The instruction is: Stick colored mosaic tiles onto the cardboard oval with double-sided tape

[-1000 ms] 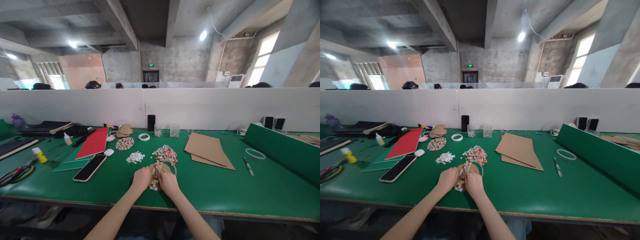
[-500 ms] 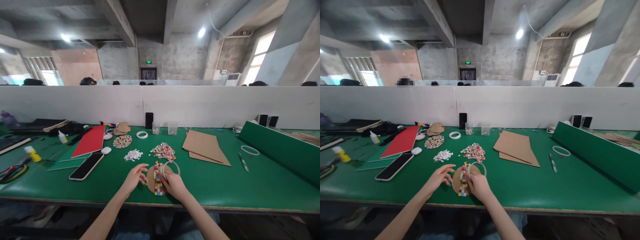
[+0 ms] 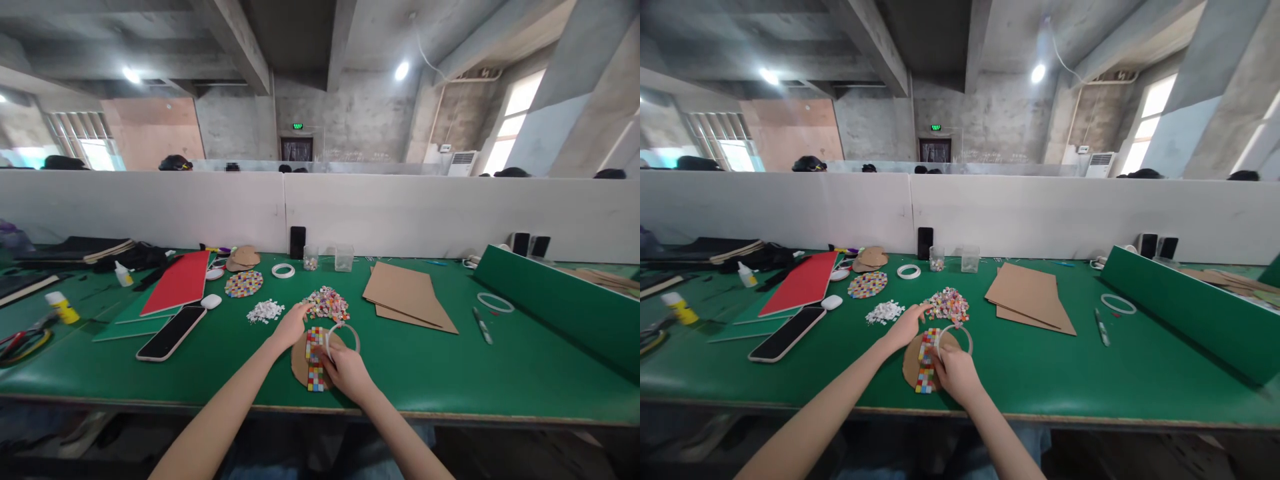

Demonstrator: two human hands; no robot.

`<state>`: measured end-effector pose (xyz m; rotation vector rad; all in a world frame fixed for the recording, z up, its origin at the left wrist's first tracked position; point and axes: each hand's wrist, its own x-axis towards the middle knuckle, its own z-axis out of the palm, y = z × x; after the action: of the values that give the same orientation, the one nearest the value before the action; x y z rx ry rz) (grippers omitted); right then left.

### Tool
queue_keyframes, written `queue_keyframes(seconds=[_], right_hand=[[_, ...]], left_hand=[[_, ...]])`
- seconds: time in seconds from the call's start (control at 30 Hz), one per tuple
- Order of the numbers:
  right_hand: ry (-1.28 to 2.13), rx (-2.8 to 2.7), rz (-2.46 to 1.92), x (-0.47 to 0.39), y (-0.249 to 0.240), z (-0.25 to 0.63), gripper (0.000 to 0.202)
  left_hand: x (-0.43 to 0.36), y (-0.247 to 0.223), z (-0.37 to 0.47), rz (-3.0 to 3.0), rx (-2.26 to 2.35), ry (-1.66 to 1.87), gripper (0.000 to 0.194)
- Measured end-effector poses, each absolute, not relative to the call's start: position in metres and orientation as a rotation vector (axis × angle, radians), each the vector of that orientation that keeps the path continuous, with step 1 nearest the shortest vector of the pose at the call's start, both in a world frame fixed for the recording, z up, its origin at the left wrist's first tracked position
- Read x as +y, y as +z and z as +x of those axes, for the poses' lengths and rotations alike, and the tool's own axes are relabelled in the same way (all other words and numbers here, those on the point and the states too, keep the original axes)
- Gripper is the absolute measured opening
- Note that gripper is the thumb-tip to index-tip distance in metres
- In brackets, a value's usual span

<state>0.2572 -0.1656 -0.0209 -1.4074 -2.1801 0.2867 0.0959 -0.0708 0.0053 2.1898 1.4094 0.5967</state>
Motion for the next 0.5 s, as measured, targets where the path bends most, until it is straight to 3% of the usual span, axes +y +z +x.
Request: queue_keyframes(seconds=[0.2, 0.3, 0.4, 0.5], right_hand=[[0.430, -1.920, -1.347, -0.170, -0.017, 0.262, 0.036], [0.778, -1.504, -1.256, -0.179, -0.010, 0.255, 0.042], [0.973, -1.376, -1.226, -0.189, 0.002, 0.243, 0.065], [1.145, -1.293, -1.130, -0.196, 0.014, 0.233, 0.064]], left_hand=[[-0.109, 0.019, 0.092, 2.020, 1.264, 0.835, 0.047], [-0.142, 0.032, 0.100, 1.861, 0.996, 0.928, 0.047], [-0.171, 0.040, 0.110, 1.757, 0.764, 1.016, 0.049], [-0.187, 0.040, 0.118, 1.814, 0.803, 1.057, 0.050]])
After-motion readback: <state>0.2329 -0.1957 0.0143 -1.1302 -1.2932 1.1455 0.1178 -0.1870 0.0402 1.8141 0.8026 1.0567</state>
